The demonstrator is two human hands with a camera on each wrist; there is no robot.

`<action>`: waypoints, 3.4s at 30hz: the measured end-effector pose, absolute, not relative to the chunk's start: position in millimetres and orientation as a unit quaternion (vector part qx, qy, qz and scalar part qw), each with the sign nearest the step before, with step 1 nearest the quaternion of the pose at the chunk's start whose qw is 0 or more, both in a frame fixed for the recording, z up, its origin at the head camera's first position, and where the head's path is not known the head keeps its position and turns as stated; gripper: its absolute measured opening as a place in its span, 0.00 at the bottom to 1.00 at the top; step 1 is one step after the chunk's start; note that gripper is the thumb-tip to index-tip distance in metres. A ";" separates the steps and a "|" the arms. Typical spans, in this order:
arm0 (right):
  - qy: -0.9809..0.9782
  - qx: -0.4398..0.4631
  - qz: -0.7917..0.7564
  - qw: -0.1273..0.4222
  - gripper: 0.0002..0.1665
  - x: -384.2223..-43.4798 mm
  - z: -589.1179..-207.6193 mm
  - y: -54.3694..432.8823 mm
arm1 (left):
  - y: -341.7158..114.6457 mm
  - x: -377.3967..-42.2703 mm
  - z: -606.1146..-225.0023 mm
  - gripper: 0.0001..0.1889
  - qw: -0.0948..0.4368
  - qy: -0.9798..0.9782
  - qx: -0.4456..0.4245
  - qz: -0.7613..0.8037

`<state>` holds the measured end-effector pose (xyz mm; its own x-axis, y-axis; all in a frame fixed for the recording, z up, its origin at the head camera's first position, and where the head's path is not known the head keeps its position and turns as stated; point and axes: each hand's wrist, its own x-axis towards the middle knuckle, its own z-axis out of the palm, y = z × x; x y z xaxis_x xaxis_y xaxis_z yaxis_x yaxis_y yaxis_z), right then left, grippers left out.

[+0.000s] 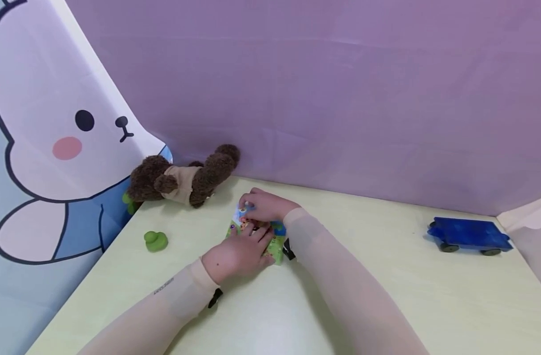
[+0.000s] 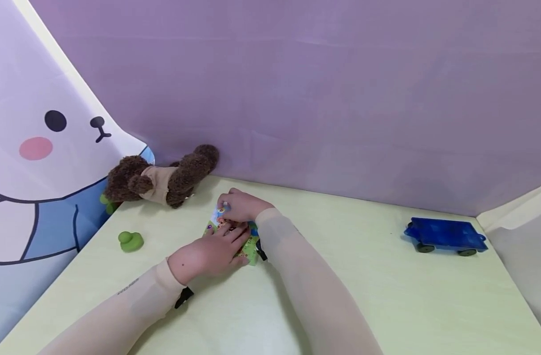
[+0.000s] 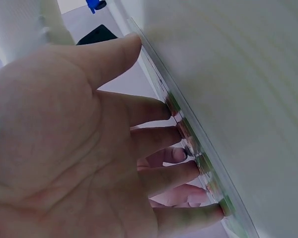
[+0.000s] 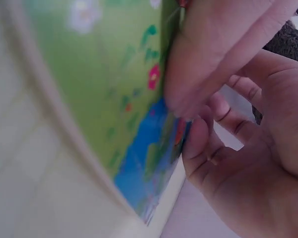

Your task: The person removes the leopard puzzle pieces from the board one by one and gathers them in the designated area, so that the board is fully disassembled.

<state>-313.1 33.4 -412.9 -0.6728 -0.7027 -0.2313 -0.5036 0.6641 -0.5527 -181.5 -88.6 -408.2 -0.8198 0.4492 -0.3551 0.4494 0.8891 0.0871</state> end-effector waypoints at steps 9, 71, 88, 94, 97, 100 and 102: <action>0.890 -0.318 -0.196 0.262 0.14 -315.1 -403.7 23.3 | -89.5 -182.8 -410.1 0.39 0.186 0.953 0.240 -0.005; 0.861 -0.270 -0.374 0.212 0.08 -315.5 -414.6 38.3 | -86.8 -182.8 -410.1 0.40 0.192 0.952 0.238 -0.028; 0.784 -0.217 -0.521 0.258 0.13 -319.1 -425.3 53.7 | -86.4 -179.7 -406.0 0.40 0.189 0.952 0.240 -0.017; 0.746 -0.164 -0.582 0.279 0.15 -321.1 -424.5 67.0 | -86.2 -179.6 -405.5 0.39 0.189 0.953 0.238 -0.014; 0.738 -0.156 -0.595 0.278 0.16 -321.6 -422.6 77.4 | -86.1 -179.7 -405.2 0.39 0.191 0.953 0.236 -0.011; 0.740 -0.157 -0.596 0.270 0.16 -321.6 -420.8 90.2 | -86.0 -179.8 -405.1 0.39 0.192 0.953 0.235 -0.011; 0.745 -0.159 -0.592 0.265 0.16 -320.7 -418.6 100.1 | -85.9 -179.8 -405.2 0.40 0.193 0.953 0.234 -0.010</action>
<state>-320.7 100.1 -418.6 -0.8096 -0.5495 -0.2066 0.0774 0.2489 -0.9654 -179.8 -85.9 -405.2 -0.8164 0.4419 -0.3718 0.4494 0.8905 0.0715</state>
